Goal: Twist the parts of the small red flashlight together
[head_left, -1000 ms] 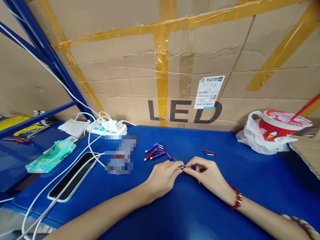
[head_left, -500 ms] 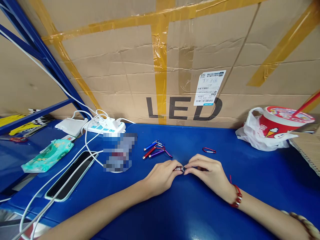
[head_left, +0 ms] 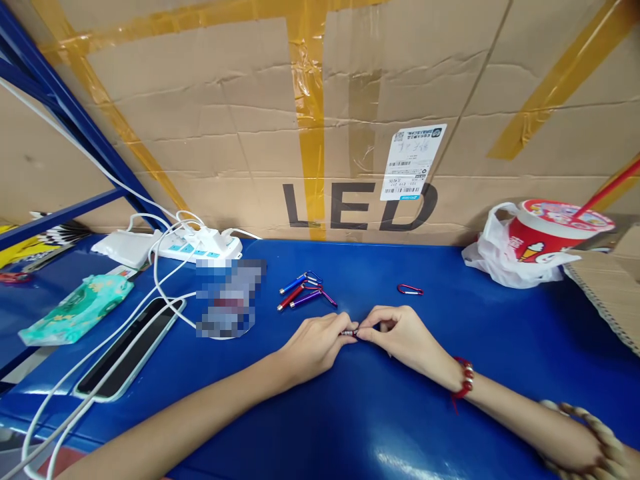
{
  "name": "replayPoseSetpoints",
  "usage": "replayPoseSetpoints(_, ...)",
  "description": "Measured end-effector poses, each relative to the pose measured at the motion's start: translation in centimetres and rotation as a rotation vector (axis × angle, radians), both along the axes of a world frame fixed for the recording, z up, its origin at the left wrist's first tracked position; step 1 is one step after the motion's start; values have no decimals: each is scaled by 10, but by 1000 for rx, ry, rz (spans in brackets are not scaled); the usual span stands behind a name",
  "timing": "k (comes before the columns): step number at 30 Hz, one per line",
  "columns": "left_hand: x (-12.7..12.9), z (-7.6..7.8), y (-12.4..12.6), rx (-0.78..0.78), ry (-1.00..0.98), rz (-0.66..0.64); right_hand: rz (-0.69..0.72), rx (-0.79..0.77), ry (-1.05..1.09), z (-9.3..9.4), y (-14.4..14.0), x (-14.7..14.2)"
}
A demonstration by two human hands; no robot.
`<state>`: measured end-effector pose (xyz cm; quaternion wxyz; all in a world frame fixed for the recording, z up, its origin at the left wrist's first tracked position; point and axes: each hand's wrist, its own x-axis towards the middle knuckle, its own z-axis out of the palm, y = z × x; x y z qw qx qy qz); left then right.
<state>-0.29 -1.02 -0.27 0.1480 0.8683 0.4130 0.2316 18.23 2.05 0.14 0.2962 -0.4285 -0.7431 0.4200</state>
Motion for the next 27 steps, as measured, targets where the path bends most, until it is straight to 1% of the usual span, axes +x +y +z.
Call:
replayPoseSetpoints(5,1,-4,-2,50,-4,-19,75,-135,-11,5,2,0)
replayPoseSetpoints(8,1,-4,-3,68,-21,-8,86,-149,-13,7,2,0)
replayPoseSetpoints(11,3,-2,-4,69,-37,13,78,-129,-24,6,2,1)
replayPoseSetpoints(16,4,4,-6,61,-53,81,33,-64,-44,3,1,1)
replayPoseSetpoints(21,6,8,-7,44,-46,171,-40,35,-24,-1,-4,-2)
replayPoseSetpoints(24,6,9,-7,28,-51,205,-57,132,10,-2,-7,-2)
replayPoseSetpoints(27,6,8,-6,13,-38,194,-46,262,37,-2,-7,-1)
